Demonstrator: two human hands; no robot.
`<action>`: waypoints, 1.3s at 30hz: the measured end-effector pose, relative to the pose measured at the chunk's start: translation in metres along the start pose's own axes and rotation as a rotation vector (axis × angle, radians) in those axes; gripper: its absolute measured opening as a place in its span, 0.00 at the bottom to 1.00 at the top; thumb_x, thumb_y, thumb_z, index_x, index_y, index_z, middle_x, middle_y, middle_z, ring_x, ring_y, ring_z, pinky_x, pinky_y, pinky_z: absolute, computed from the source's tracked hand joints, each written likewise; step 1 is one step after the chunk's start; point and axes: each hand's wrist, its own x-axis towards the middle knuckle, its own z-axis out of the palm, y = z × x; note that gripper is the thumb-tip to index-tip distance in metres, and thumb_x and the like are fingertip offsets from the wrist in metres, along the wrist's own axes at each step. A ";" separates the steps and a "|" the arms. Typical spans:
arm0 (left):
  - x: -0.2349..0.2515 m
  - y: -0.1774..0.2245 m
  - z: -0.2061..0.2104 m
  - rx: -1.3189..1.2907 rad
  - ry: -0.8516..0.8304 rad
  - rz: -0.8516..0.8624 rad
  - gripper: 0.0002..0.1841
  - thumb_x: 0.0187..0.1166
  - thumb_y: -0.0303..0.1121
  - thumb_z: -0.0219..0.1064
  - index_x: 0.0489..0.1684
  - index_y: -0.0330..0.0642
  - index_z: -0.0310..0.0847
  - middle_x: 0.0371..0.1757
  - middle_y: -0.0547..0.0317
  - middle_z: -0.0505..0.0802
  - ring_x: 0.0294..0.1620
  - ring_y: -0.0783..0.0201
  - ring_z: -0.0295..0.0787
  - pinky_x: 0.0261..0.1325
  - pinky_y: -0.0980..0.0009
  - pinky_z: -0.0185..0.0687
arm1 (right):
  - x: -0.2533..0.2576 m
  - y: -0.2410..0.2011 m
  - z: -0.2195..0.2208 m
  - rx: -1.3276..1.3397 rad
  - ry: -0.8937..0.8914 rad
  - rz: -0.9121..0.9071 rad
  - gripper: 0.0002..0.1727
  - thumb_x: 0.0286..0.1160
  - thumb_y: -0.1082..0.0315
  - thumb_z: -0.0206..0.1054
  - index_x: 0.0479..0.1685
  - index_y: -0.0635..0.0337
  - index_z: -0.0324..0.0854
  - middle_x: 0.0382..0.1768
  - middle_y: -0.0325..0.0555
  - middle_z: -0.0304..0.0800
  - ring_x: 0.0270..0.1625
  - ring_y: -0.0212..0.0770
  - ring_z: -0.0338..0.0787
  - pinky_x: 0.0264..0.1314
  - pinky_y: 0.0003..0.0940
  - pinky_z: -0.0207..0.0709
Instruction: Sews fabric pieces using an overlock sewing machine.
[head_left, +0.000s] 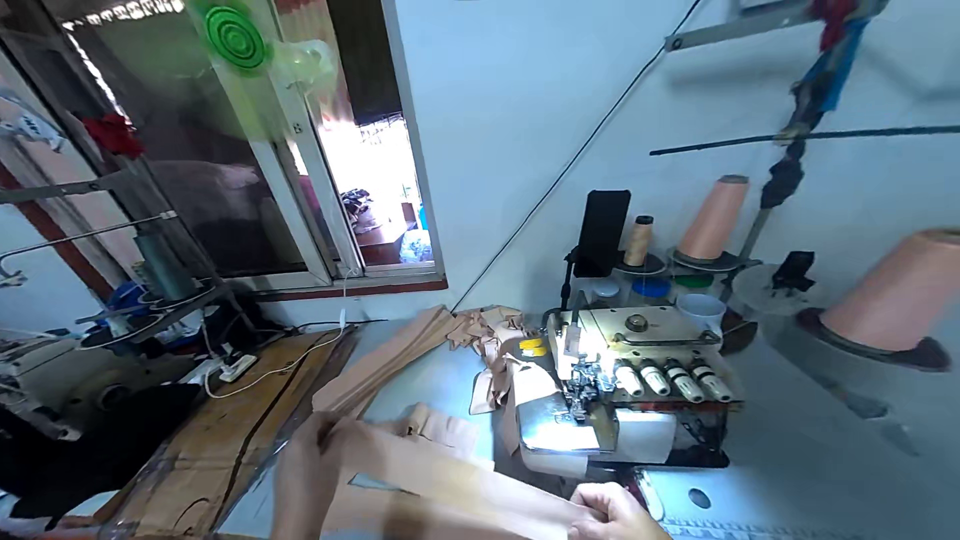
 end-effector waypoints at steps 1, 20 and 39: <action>-0.003 -0.007 0.003 0.047 -0.010 -0.067 0.12 0.80 0.25 0.66 0.55 0.24 0.85 0.49 0.29 0.91 0.53 0.34 0.89 0.62 0.35 0.78 | -0.005 0.004 -0.001 0.028 0.052 0.042 0.12 0.69 0.66 0.74 0.39 0.68 0.88 0.27 0.47 0.90 0.29 0.37 0.88 0.39 0.39 0.84; -0.134 0.105 0.130 -0.825 -0.354 0.056 0.05 0.74 0.21 0.69 0.41 0.29 0.89 0.35 0.57 0.94 0.33 0.77 0.89 0.43 0.80 0.86 | -0.009 -0.055 0.073 -0.122 0.756 -0.165 0.08 0.70 0.74 0.71 0.40 0.67 0.95 0.31 0.54 0.93 0.36 0.46 0.93 0.47 0.40 0.86; -0.074 0.100 0.138 -1.022 -0.507 0.395 0.04 0.81 0.20 0.59 0.44 0.35 0.79 0.37 0.66 0.89 0.38 0.77 0.86 0.47 0.78 0.85 | 0.003 -0.054 0.052 0.440 0.594 -0.303 0.05 0.69 0.73 0.76 0.34 0.68 0.89 0.31 0.43 0.92 0.31 0.30 0.90 0.39 0.28 0.88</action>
